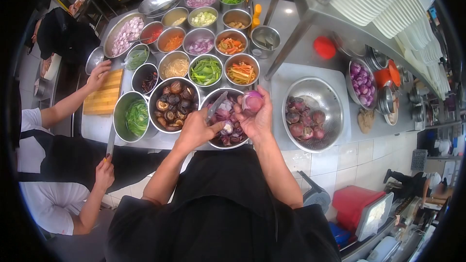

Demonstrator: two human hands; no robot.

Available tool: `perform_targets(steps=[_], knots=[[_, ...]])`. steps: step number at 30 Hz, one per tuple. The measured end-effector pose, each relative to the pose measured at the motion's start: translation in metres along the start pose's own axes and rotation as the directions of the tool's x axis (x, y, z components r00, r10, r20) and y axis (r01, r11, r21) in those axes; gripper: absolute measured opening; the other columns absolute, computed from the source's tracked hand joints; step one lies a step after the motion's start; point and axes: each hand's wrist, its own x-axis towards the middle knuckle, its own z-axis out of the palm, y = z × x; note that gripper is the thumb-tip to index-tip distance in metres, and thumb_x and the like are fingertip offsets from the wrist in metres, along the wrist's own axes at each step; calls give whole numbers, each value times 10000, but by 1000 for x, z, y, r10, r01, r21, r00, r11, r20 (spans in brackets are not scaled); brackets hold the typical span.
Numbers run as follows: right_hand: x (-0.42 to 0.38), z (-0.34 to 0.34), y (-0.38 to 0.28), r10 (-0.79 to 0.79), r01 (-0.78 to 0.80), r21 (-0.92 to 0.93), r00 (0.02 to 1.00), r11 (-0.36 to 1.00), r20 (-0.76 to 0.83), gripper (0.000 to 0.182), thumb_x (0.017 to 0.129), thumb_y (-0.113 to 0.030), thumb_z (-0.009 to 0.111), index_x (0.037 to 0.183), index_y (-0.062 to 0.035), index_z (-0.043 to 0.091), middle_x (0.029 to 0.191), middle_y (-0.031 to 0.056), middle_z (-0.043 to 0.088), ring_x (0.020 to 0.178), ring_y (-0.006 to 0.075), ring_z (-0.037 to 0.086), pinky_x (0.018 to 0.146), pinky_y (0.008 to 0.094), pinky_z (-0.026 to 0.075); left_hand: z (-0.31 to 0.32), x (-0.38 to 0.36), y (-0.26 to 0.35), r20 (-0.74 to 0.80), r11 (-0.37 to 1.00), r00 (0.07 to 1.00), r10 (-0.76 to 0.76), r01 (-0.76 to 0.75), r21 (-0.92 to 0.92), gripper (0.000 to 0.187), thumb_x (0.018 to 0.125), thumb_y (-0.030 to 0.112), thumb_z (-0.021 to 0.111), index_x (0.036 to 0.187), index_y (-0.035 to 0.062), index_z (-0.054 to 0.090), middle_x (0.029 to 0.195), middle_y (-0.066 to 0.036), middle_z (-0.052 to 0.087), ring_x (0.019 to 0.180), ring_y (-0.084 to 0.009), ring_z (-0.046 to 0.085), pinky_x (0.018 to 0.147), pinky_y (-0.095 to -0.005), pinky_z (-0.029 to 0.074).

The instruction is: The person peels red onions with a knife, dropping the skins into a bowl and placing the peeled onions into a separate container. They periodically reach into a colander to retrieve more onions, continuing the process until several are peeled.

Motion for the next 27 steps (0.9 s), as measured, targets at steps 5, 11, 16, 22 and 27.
perform_targets(steps=[5,11,16,22,27], knots=[[1,0,8,10,-14,41,996,999,86,362,849,-412,535,871,-53,578,741,69,578,697,204,562,590,320,450,2,0,22,104,926,994,-31,67,-371,412,772,361,759,835,-36,667,608,-68,603,576,-109,541,536,-281,425],[1,14,21,-24,26,72,999,997,-36,378,856,-408,515,847,-35,573,780,84,582,738,232,551,677,328,471,7,3,34,78,912,995,55,-18,-410,440,815,428,700,780,-10,677,590,-47,590,574,-81,527,516,-267,414],[-1,17,23,-74,71,66,996,995,42,338,876,-360,505,832,-27,547,766,73,559,766,222,542,694,316,460,14,5,28,40,924,996,77,-56,-380,488,838,450,665,706,-20,653,512,-63,558,490,-119,552,464,-292,420],[1,16,29,-163,169,-54,983,984,89,315,884,-334,495,835,-22,513,772,67,508,742,207,505,676,311,427,9,4,35,32,894,995,93,-70,-443,591,872,524,589,686,-34,640,507,-69,556,486,-118,543,458,-298,414],[2,14,32,-272,292,-142,951,946,145,298,895,-317,483,872,-22,519,777,69,507,747,192,504,680,303,422,19,8,27,35,885,996,77,-52,-463,607,902,512,551,674,-44,632,509,-62,545,507,-97,504,462,-300,397]])
